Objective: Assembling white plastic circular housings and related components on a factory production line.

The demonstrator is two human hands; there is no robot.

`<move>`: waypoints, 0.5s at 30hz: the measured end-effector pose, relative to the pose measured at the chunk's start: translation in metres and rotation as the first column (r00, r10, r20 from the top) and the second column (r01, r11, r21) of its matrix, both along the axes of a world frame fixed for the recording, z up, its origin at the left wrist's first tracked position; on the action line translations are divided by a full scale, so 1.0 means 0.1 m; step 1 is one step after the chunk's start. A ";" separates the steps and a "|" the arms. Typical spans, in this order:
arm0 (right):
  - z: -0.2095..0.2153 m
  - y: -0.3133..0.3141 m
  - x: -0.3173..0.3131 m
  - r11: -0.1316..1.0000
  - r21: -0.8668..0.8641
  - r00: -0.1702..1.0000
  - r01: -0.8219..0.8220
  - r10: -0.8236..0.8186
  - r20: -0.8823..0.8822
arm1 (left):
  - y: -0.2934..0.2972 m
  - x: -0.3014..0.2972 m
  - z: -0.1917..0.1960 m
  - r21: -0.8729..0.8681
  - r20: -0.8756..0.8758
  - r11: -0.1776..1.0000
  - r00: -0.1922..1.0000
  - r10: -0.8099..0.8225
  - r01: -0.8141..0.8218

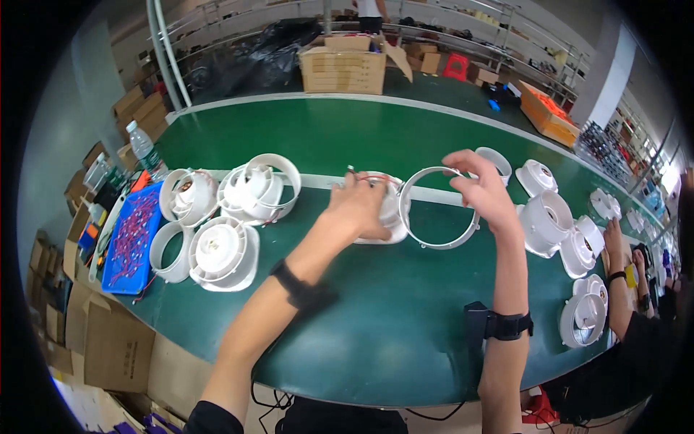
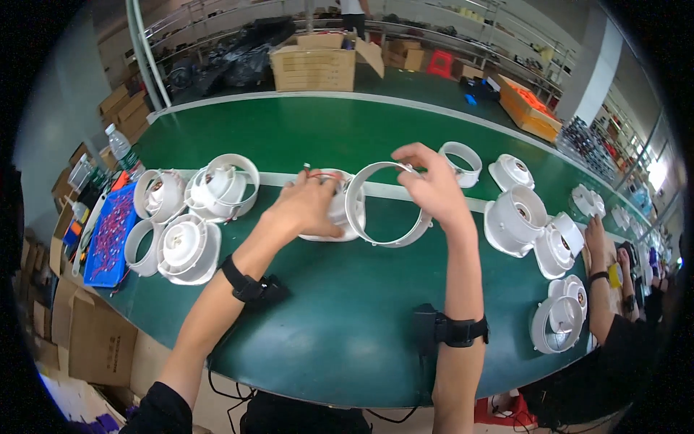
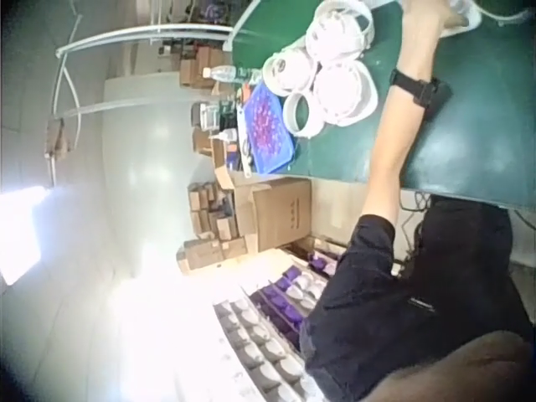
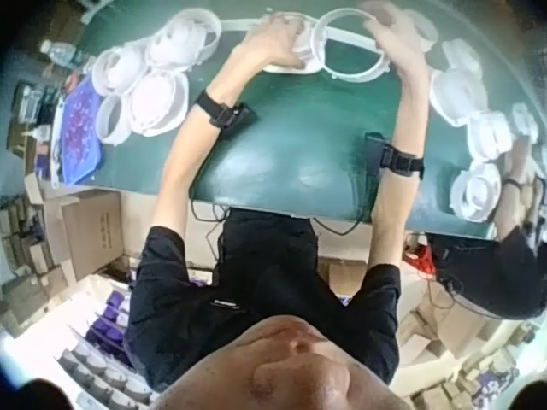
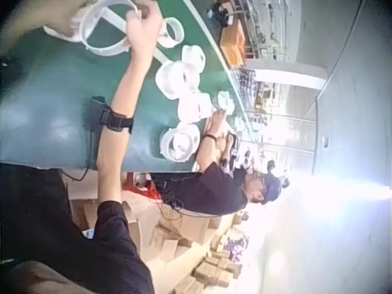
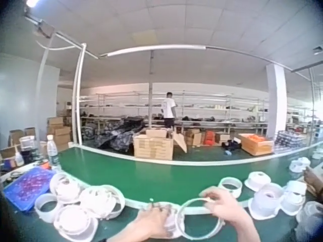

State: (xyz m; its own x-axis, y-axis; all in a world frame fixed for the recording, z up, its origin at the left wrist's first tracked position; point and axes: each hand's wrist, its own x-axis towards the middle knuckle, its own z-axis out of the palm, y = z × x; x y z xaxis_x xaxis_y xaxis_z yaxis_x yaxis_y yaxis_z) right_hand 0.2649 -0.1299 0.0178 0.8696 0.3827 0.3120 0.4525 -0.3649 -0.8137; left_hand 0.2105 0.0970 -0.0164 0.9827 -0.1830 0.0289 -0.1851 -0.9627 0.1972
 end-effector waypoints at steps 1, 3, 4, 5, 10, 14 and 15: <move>0.01 -0.02 -0.02 1.000 -0.003 1.000 0.019 -0.019 -0.003 | -0.02 0.03 0.03 0.070 0.039 0.997 0.999 0.031 -0.034; 0.11 -0.01 -0.07 0.997 0.037 0.992 0.066 -0.070 0.104 | 0.06 0.11 0.06 0.143 0.082 0.987 0.995 0.060 -0.071; 0.15 0.04 -0.10 0.997 0.036 0.992 0.069 -0.073 0.101 | 0.19 0.17 0.03 -0.016 0.129 0.999 0.991 -0.028 0.031; 0.19 0.09 -0.13 0.996 0.073 0.991 0.057 -0.065 0.116 | 0.30 0.22 0.00 -0.169 0.189 0.976 0.976 -0.104 0.137; 0.21 0.19 -0.24 0.962 0.271 0.997 0.032 -0.050 0.058 | 0.36 0.04 0.42 -0.705 0.109 0.586 0.878 -0.466 0.399; 0.14 0.38 -0.34 0.984 0.075 0.987 -0.162 0.161 0.018 | 0.56 0.06 0.55 -0.558 0.008 0.783 0.946 -0.324 0.273; 0.17 0.44 -0.41 0.965 -0.115 0.971 -0.236 0.240 0.021 | 0.60 0.06 0.49 -0.450 0.084 0.842 0.953 -0.292 0.297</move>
State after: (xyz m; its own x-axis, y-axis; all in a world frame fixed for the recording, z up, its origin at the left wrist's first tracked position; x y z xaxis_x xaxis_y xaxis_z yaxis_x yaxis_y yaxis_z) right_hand 0.2242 -0.0861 0.0344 0.7388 0.6112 0.2840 0.5641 -0.3301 -0.7568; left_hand 0.2169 0.1574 0.0329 0.8837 -0.4276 0.1901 -0.4505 -0.6674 0.5930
